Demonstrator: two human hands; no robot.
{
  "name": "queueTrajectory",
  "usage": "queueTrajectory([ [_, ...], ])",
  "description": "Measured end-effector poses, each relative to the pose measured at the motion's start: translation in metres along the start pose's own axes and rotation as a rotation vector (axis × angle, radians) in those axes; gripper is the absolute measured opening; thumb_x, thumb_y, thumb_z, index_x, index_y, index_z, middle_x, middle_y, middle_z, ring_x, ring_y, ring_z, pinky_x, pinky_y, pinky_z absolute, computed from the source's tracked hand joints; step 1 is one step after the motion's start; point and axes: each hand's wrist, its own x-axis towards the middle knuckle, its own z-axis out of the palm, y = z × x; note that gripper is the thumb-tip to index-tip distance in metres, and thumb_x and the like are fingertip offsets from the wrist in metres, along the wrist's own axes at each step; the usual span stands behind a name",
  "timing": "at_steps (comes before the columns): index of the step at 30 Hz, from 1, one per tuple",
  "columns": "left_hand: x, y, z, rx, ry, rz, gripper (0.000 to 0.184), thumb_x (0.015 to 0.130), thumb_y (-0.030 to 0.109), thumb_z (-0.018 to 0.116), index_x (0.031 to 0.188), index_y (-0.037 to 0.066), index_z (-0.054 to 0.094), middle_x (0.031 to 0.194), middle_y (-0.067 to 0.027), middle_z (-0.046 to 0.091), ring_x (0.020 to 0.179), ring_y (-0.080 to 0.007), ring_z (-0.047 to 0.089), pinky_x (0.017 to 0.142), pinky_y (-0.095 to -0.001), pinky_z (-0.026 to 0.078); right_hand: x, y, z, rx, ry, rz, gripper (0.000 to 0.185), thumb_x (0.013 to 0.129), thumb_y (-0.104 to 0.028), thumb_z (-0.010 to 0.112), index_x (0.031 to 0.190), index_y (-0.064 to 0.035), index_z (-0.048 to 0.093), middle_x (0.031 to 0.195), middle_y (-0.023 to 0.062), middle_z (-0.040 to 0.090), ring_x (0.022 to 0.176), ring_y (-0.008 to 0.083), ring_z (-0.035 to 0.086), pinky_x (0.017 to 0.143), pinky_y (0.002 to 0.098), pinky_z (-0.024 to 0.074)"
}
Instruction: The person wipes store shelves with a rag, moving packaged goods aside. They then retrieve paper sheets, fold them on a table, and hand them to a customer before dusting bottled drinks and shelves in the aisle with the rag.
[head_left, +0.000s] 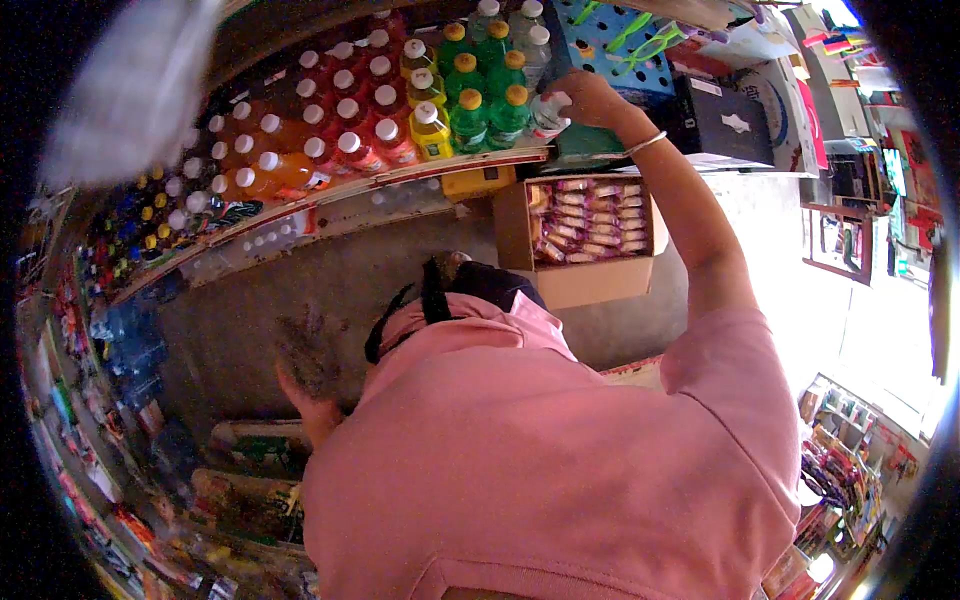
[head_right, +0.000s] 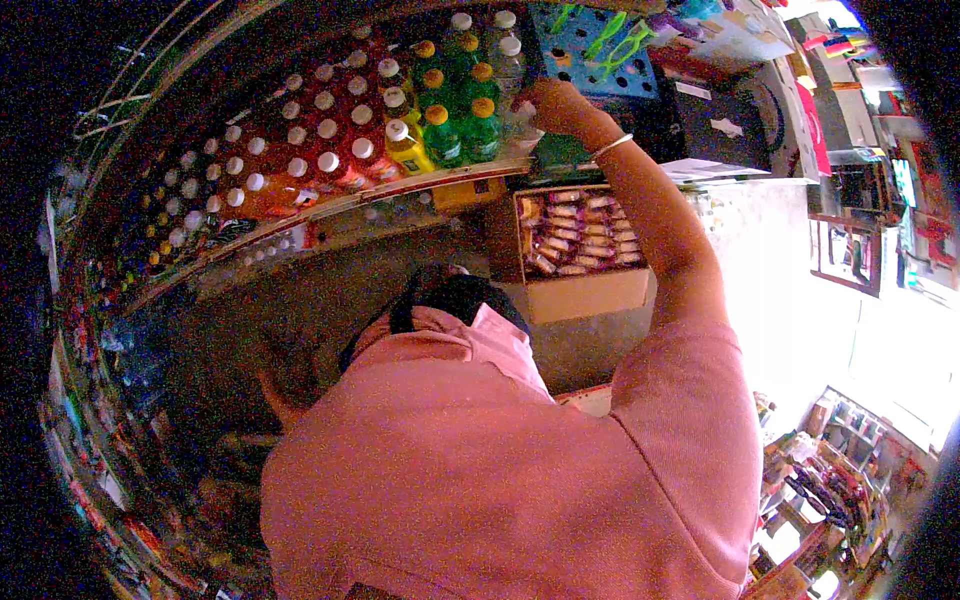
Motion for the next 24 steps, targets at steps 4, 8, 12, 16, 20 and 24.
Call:
queueTrajectory([
  [4, 0.007, -0.007, 0.001, -0.404, 0.065, -0.190, 0.051, 0.090, 0.038, 0.042, 0.132, 0.010, 0.037, 0.128, -0.0127, 0.044, 0.113, -0.0291, 0.044, 0.091, -0.0458, 0.039, 0.003, -0.003, -0.003, -0.030, -0.062, -0.042, 0.038, 0.067, -0.013, 0.068, 0.104, -0.0166, 0.063, 0.106, 0.0124, 0.056, 0.098, 0.0331, 0.053, 0.083, 0.0430, 0.0449],
  [8, 0.011, -0.012, 0.006, -0.644, 0.042, -0.279, 0.055, 0.089, 0.042, 0.042, 0.134, 0.013, 0.034, 0.133, -0.0137, 0.039, 0.119, -0.0326, 0.039, 0.094, -0.0517, 0.034, 0.004, 0.002, 0.004, 0.001, 0.021, 0.003, 0.041, 0.070, -0.021, 0.068, 0.109, -0.0132, 0.060, 0.099, 0.0148, 0.059, 0.098, 0.0329, 0.055, 0.084, 0.0434, 0.0448],
  [12, 0.012, -0.021, 0.009, -0.778, 0.006, -0.296, 0.058, 0.088, 0.045, 0.042, 0.137, 0.016, 0.032, 0.138, -0.0146, 0.034, 0.124, -0.0361, 0.033, 0.098, -0.0575, 0.030, 0.020, -0.005, -0.037, -0.023, -0.125, 0.113, 0.046, 0.075, -0.031, 0.064, 0.117, -0.0123, 0.054, 0.097, 0.0166, 0.061, 0.095, 0.0321, 0.058, 0.079, 0.0432, 0.0473],
  [16, 0.011, 0.000, 0.032, -0.753, 0.020, -0.234, 0.059, 0.090, 0.044, 0.038, 0.138, 0.012, 0.030, 0.140, -0.0171, 0.031, 0.128, -0.0362, 0.030, 0.099, -0.0611, 0.026, 0.069, 0.041, -0.025, -0.146, 0.134, 0.212, 0.050, 0.078, -0.037, 0.061, 0.120, -0.0125, 0.051, 0.112, 0.0160, 0.057, 0.098, 0.0344, 0.057, 0.079, 0.0429, 0.0489],
  [20, 0.002, 0.019, 0.045, -0.643, 0.098, -0.221, 0.056, 0.091, 0.043, 0.036, 0.138, 0.012, 0.030, 0.139, -0.0171, 0.032, 0.126, -0.0360, 0.032, 0.099, -0.0613, 0.027, 0.123, 0.084, 0.024, -0.077, 0.590, -0.048, 0.056, 0.077, -0.036, 0.062, 0.124, -0.0090, 0.045, 0.119, 0.0178, 0.053, 0.100, 0.0380, 0.055, 0.084, 0.0439, 0.0474],
  [24, -0.002, 0.009, 0.035, -0.686, 0.138, -0.252, 0.052, 0.093, 0.040, 0.033, 0.137, 0.013, 0.031, 0.139, -0.0163, 0.032, 0.125, -0.0356, 0.033, 0.099, -0.0607, 0.029, 0.129, 0.061, 0.012, -0.065, 0.308, 0.256, 0.061, 0.076, -0.036, 0.064, 0.123, -0.0051, 0.043, 0.119, 0.0203, 0.052, 0.104, 0.0392, 0.053, 0.085, 0.0446, 0.0464],
])
